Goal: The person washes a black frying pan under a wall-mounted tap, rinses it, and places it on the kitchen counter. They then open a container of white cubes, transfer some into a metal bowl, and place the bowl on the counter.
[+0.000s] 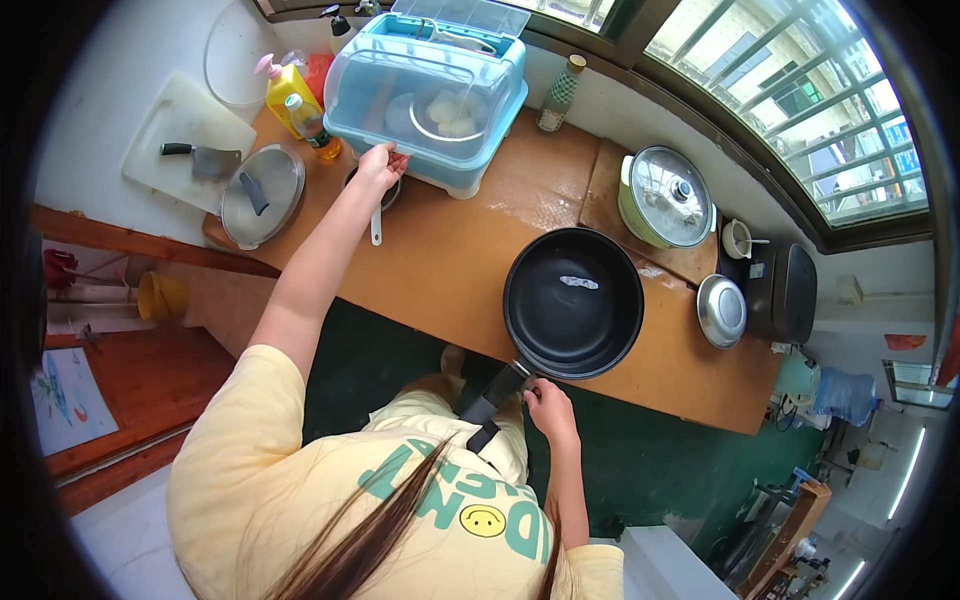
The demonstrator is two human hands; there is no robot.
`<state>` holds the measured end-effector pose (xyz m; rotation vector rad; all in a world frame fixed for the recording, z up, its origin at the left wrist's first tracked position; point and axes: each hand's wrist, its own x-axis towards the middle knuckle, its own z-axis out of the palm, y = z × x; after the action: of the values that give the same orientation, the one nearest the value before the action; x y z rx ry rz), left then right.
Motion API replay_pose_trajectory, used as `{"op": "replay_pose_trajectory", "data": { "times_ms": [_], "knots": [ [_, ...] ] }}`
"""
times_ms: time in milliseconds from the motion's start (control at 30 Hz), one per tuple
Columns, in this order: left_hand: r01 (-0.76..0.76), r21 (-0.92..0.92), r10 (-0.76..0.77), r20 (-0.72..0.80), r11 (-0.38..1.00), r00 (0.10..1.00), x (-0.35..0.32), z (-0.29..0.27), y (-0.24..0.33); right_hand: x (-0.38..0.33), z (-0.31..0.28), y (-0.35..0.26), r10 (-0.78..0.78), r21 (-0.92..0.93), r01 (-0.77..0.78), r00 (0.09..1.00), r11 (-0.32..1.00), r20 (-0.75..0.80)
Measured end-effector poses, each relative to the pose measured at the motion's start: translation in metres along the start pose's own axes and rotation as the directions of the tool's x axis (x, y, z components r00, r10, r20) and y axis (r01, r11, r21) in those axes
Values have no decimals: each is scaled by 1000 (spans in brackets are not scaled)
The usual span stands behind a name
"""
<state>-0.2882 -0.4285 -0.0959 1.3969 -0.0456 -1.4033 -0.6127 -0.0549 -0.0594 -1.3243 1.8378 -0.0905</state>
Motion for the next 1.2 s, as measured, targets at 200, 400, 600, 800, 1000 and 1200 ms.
{"op": "replay_pose_trajectory", "data": {
  "times_ms": [200, 400, 600, 800, 1000, 1200],
  "knots": [
    [72, -2, -71, 92, 997, 993, 26, -16, 0, 3, -12, -18, -70, -108, 70, 998, 992, 3],
    [7, 32, -10, 119, 999, 993, 20, -18, 3, -14, -10, -11, -76, -98, 73, 997, 993, -24],
    [-430, 41, 421, 132, 902, 897, -58, -11, 23, 9, -28, -45, -165, 153, 173, 984, 973, -64],
    [-475, -54, 455, 394, 878, 798, -105, 20, 101, 104, -34, -144, -478, 62, 499, 854, 864, -206],
    [-478, 6, 412, 499, 878, 763, -119, 40, 139, 228, -32, -256, -380, 97, 533, 707, 840, -596],
    [-506, 99, 398, 498, 857, 770, -125, 38, 145, 282, -42, -318, -47, 195, 150, 892, 969, -451]
  ]
}}
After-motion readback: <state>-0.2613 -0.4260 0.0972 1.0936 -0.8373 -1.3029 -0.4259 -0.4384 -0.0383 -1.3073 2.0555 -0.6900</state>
